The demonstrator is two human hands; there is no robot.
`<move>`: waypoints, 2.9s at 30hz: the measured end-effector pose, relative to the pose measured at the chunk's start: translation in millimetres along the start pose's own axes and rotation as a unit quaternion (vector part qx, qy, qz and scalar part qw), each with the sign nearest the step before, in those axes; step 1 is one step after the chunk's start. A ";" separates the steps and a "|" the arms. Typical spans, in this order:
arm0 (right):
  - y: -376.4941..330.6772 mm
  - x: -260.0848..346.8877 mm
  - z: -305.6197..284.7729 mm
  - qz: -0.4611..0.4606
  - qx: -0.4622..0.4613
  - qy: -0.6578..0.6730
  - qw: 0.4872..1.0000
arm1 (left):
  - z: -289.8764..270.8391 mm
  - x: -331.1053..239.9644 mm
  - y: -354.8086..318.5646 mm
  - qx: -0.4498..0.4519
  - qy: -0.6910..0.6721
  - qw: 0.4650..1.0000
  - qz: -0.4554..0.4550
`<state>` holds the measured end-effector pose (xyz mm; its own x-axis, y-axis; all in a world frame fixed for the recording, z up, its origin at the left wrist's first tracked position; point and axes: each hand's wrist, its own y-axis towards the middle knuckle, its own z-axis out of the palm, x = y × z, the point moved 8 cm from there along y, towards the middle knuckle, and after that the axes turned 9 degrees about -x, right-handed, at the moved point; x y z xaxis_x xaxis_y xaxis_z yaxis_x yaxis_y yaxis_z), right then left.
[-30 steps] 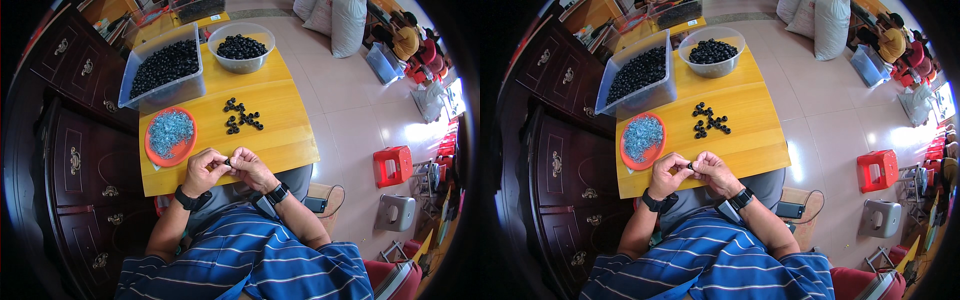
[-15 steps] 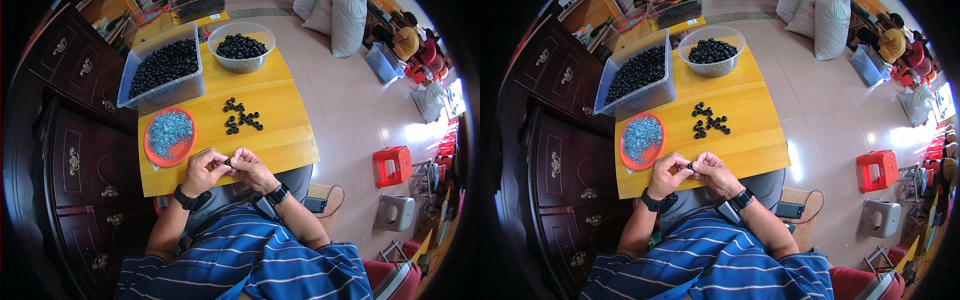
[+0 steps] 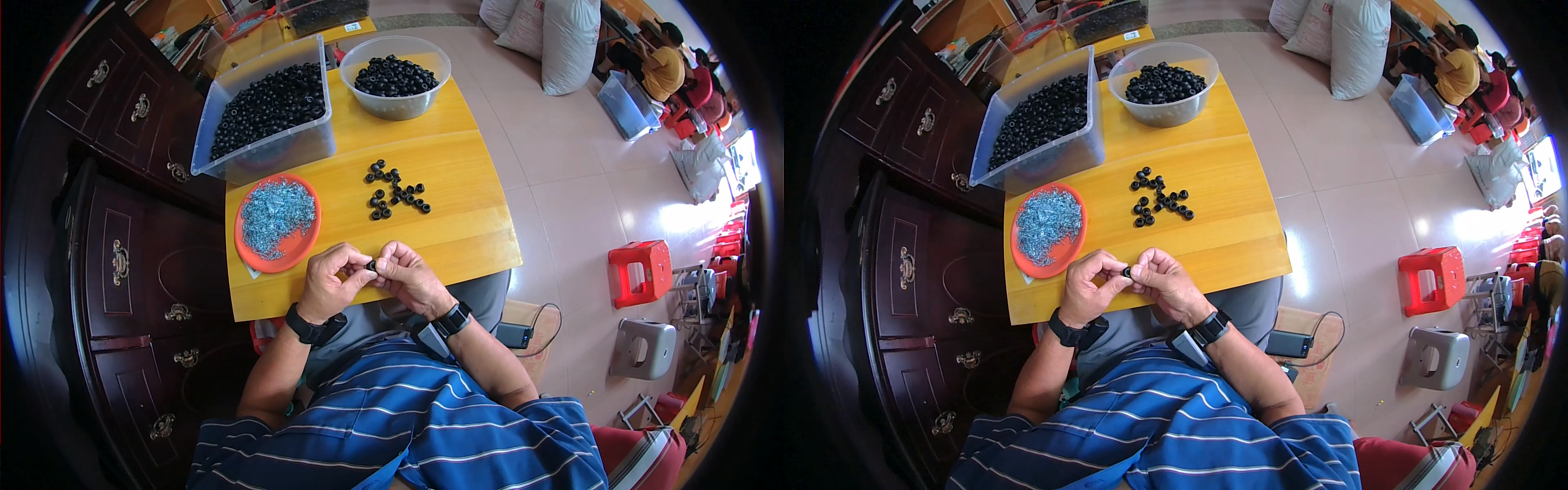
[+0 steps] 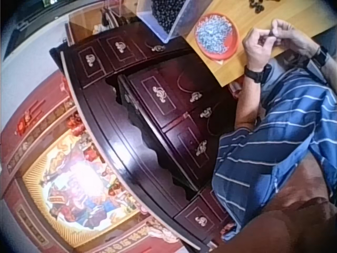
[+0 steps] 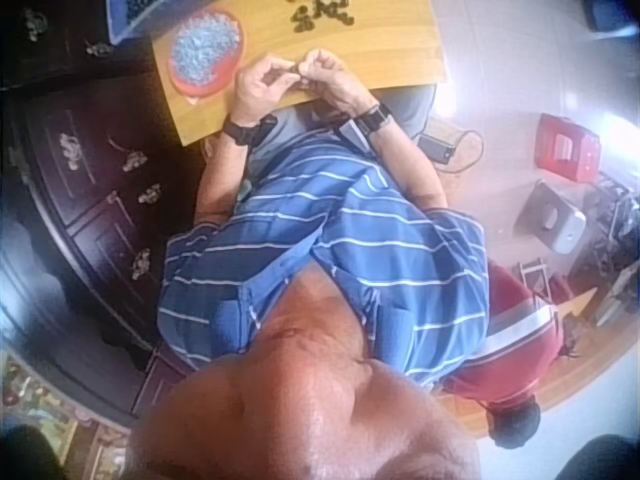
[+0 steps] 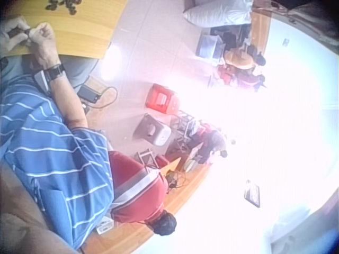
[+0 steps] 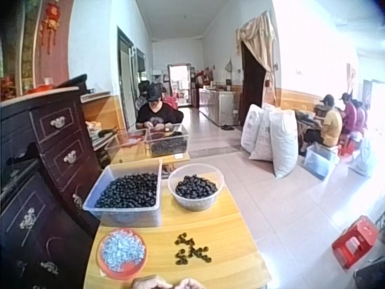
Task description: The recorder is assembling small plastic components by inserting blue plastic inserts into black plastic parts at a table.
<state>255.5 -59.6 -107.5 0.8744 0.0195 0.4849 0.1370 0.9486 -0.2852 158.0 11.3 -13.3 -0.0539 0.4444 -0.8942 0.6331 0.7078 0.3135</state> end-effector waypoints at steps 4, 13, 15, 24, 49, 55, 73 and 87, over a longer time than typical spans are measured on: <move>-1.1 0.4 0.7 -0.008 0.006 -0.001 1.000 | -1.2 1.0 -2.1 0.000 -0.011 1.000 -0.017; -0.3 1.6 2.2 0.000 -0.016 0.009 1.000 | -0.1 1.3 -2.1 -0.009 -0.006 1.000 -0.012; 0.4 3.0 1.9 -0.005 -0.030 0.010 0.999 | -0.4 -0.9 -0.5 -0.011 -0.019 1.000 -0.018; 10.5 53.4 7.4 -0.019 -0.093 -0.112 0.989 | -16.0 15.1 -19.9 -0.006 0.032 0.998 -0.062; 26.9 170.1 -5.4 -0.289 -0.220 -0.696 0.619 | -40.6 18.5 -39.2 -0.018 0.093 0.993 -0.067; 39.5 165.7 -11.3 -0.289 -0.204 -0.728 0.587 | -48.7 10.8 -28.0 -0.053 0.127 0.989 -0.056; 62.9 165.2 0.9 -0.301 -0.122 -0.789 0.522 | -61.4 -3.4 5.6 -0.072 0.194 0.978 -0.008; -5.3 94.0 -14.9 -0.185 -0.084 -0.263 0.943 | 33.7 23.4 118.4 -0.006 0.297 0.952 0.078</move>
<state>343.8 -67.5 -72.7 0.4061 -0.1060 0.9077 0.4976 0.8588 -0.1224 257.7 87.0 -8.0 -0.3890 0.7737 -0.5000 0.6602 0.6127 0.4345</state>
